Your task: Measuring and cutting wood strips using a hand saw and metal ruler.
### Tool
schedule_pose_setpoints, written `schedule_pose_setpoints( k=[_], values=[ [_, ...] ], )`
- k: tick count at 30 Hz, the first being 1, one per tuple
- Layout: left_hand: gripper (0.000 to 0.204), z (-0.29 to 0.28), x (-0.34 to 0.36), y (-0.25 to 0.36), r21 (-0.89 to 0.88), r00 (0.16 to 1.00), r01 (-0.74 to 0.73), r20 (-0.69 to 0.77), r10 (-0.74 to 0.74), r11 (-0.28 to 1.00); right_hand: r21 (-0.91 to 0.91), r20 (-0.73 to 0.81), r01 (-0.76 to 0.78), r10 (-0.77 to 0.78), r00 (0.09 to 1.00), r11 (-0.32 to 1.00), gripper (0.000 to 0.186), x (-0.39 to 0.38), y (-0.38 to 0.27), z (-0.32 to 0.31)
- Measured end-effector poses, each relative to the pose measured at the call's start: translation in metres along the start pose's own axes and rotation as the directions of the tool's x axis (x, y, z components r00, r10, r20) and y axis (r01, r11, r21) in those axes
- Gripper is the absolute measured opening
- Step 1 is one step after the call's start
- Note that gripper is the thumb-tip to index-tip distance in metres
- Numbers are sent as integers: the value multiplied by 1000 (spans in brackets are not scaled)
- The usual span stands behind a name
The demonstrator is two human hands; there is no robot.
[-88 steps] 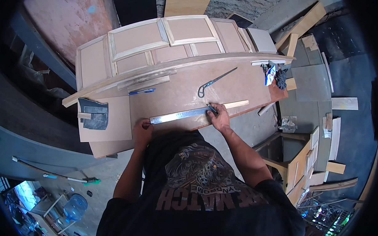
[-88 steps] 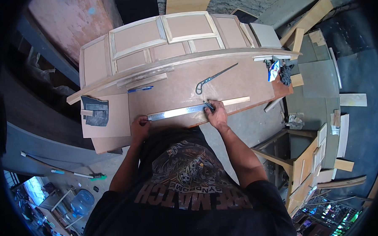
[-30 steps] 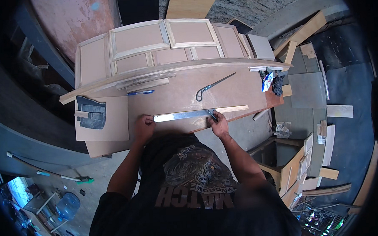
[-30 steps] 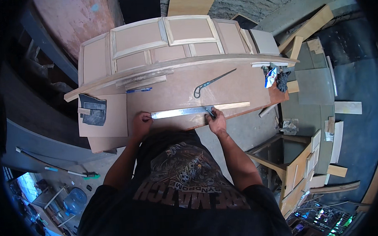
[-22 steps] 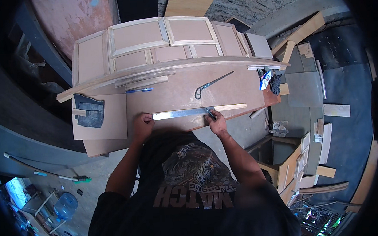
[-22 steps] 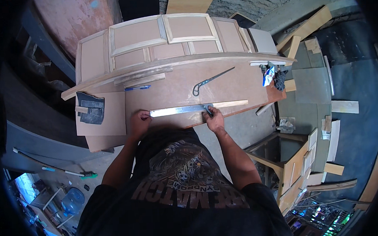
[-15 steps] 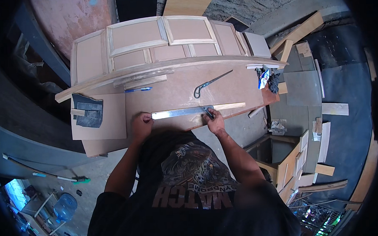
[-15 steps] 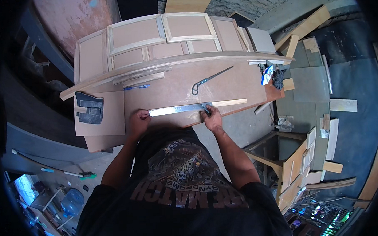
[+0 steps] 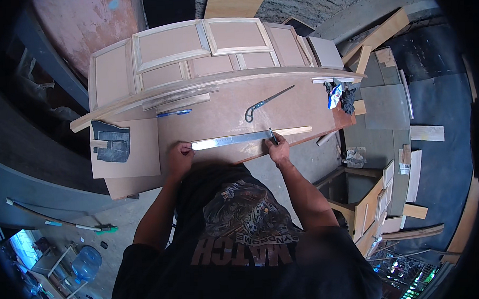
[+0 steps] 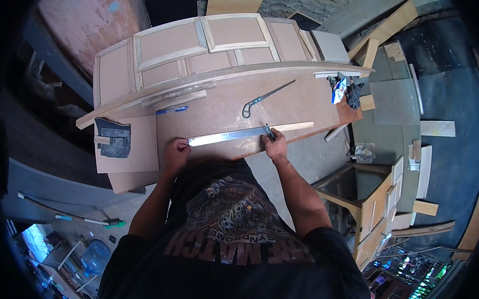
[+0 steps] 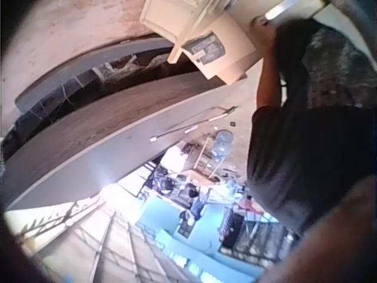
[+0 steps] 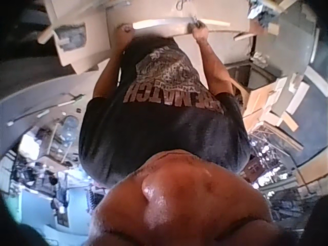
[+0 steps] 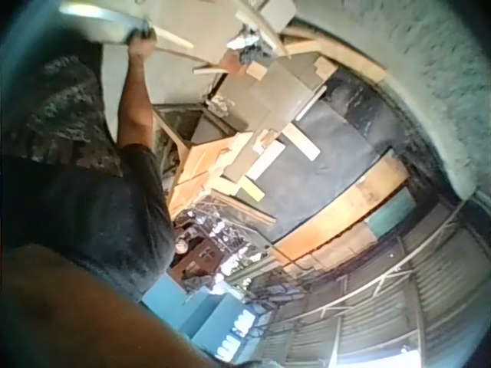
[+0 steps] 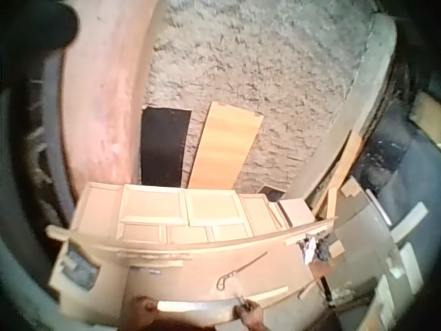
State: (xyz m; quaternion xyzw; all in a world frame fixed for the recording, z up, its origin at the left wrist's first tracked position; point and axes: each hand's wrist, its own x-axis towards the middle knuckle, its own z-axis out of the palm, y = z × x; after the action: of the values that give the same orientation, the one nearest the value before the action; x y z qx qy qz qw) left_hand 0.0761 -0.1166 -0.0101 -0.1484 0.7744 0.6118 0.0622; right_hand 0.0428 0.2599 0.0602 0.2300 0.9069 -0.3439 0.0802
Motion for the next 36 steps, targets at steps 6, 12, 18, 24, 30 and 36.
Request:
schedule_pose_setpoints(
  k=[6,12,18,24,30,36],
  values=[
    [19,0,1,-11,-15,1000,-7,4,7,1000,69,83,-100,95,992,993,58,-2,-14,0],
    [19,-1,2,-5,38,1000,-14,1,14,999,28,-8,84,-83,996,996,57,16,6,11],
    [19,-3,1,6,28,1000,-12,8,11,1000,100,161,20,-36,986,995,50,33,22,11],
    [20,-4,-2,9,66,1000,15,-8,-14,998,224,181,42,-84,980,974,46,33,27,13],
    [19,-4,-1,6,87,1000,15,-14,-14,996,278,179,24,-76,981,960,42,31,28,13],
    [20,-5,0,10,100,997,71,-6,-71,992,294,179,-18,-36,983,956,44,27,20,13]
  ],
)
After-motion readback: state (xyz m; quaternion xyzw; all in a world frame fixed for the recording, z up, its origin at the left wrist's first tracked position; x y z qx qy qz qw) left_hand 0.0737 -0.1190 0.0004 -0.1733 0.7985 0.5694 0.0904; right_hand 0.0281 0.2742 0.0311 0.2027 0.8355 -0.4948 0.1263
